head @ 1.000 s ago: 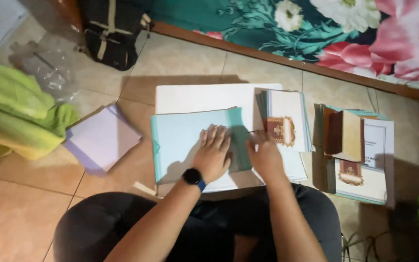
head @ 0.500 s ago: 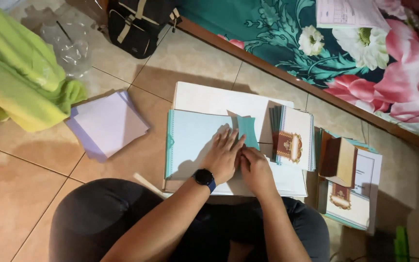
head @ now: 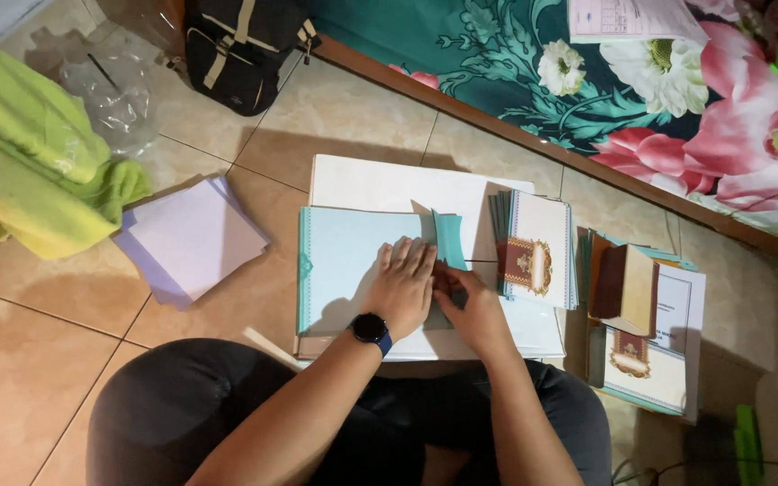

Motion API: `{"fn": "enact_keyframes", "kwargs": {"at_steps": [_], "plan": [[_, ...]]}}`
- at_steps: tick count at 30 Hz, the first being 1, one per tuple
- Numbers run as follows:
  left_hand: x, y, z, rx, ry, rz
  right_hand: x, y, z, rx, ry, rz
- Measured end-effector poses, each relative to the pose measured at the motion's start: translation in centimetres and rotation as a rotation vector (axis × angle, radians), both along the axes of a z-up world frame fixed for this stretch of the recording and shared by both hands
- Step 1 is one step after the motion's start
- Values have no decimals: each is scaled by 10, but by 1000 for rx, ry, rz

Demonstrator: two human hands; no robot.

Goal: The person is folding light blue paper folders, pressing the creases with a wiping hand motion, and stacking them neatly on a white surface.

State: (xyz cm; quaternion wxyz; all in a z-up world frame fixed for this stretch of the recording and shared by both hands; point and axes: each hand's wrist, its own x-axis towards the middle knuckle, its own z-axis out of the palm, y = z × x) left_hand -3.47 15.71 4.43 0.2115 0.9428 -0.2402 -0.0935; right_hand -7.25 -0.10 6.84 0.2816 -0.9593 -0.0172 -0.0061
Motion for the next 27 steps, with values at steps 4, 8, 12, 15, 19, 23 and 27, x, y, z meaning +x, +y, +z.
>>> {"fn": "enact_keyframes", "kwargs": {"at_steps": [4, 8, 12, 15, 19, 23, 27], "plan": [[2, -2, -3, -6, -12, 17, 6, -16, -21, 26, 33, -39], [1, 0, 3, 76, -21, -12, 4, -27, -25, -162, -129, -52], [0, 2, 8, 112, -13, -32, 16, -44, -54, -579, -409, 117], [4, -1, 5, 145, 57, -47, 13, -24, -55, -597, -442, 281], [4, 6, 38, 226, 153, -72, 29, -26, -74, -539, -134, 318], [-3, 13, 49, 272, 150, -99, 73, -22, -77, -445, -42, 344], [-5, 16, 54, 234, 155, -70, 100, -17, -70, -496, 37, 323]]}}
